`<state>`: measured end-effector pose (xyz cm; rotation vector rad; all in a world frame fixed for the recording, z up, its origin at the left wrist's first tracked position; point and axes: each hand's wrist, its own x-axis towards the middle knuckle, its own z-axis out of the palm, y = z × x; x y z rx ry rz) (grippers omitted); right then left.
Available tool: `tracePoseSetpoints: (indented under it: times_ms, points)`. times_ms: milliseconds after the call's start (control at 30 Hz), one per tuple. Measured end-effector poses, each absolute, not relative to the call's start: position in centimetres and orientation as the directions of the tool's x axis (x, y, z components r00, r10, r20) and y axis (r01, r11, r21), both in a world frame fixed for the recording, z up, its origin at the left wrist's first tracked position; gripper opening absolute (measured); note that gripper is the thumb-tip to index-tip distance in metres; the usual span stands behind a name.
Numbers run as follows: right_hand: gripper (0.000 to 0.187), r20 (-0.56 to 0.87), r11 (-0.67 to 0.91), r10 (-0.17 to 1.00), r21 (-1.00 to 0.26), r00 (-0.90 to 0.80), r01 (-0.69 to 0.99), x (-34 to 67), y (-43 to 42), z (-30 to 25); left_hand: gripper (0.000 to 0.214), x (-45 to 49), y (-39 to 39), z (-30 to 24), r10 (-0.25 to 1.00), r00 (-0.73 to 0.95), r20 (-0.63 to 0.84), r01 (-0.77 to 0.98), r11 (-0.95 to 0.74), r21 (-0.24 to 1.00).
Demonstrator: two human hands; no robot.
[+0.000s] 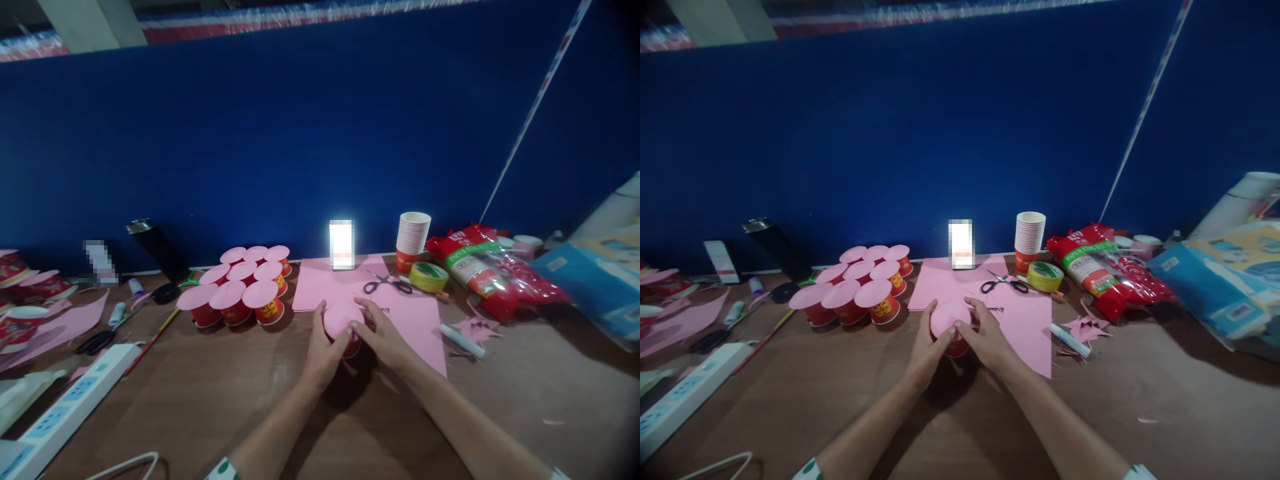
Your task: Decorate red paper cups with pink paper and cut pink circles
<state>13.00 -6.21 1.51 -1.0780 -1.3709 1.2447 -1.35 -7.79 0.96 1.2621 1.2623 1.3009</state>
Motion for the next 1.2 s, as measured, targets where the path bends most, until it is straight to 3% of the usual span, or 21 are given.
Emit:
tracePoseSetpoints:
  times_ms: [1200]
  points:
    - [0.053,0.073,0.077,0.984,-0.997,-0.164,0.018,13.05,-6.29,1.52,0.069,-1.79,-8.19,0.65,0.992,-0.057,0.114,0.0,-0.114,0.993]
